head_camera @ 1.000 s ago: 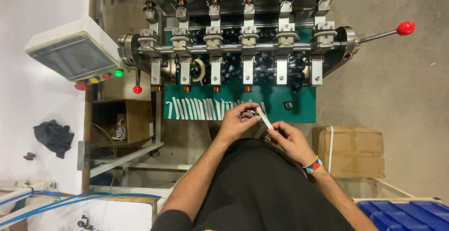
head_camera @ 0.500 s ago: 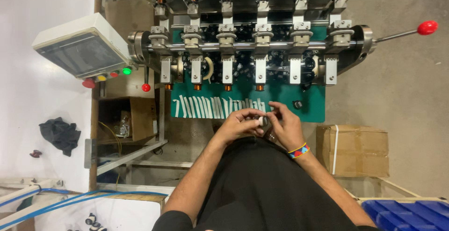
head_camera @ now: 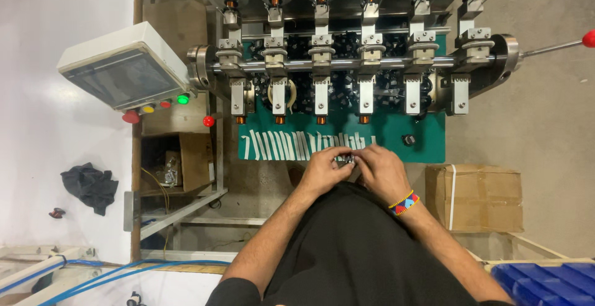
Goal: The person operates a multi-spindle benchtop winding machine in a workshop. They place small black coil components onto the machine stations, pull the red-handled lever to cycle the machine, apply tape from a roll to parts, cut with scissors, and arrange finished coils on the green work mat.
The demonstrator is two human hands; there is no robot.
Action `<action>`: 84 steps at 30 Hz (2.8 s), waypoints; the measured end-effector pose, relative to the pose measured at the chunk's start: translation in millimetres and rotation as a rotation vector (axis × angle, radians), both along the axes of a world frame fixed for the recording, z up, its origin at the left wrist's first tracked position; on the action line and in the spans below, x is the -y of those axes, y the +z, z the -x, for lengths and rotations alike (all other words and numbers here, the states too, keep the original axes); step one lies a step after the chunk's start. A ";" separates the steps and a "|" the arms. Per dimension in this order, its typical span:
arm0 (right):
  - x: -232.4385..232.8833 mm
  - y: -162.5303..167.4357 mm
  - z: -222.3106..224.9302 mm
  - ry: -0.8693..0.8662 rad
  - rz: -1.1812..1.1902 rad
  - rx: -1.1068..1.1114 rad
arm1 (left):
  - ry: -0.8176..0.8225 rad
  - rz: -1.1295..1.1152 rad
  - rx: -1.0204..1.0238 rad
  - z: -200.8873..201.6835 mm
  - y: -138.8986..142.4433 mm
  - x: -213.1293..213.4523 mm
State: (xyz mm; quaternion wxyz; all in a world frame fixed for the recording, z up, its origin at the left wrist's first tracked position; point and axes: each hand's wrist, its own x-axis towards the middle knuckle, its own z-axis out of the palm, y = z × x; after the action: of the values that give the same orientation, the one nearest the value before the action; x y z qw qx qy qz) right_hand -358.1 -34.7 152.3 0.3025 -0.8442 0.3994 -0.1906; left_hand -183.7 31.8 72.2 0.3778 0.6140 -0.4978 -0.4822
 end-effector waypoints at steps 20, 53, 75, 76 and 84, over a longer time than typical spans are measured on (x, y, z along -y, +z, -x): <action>106.5 -192.8 184.4 -0.249 -0.349 -0.464 | 0.386 -0.063 0.137 65.1 -47.5 86.7; 12.3 -46.2 9.2 -0.062 -0.836 0.294 | -0.125 0.387 0.100 -29.1 40.7 9.4; 27.2 -64.7 74.7 0.051 -0.197 0.024 | -0.003 -0.011 0.045 36.4 26.3 14.5; 23.9 -58.4 78.8 0.059 -0.300 0.073 | 0.074 -0.015 -0.070 40.0 27.0 19.0; 42.8 -59.0 89.8 0.126 -0.540 0.118 | -0.208 -0.212 -0.448 44.6 28.4 11.9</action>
State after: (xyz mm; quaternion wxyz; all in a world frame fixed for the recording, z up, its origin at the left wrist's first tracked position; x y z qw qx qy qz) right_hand -447.9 -77.5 93.3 0.5504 -0.7437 0.3639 -0.1071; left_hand -228.3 19.9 100.6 0.3605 0.4734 -0.4089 -0.6919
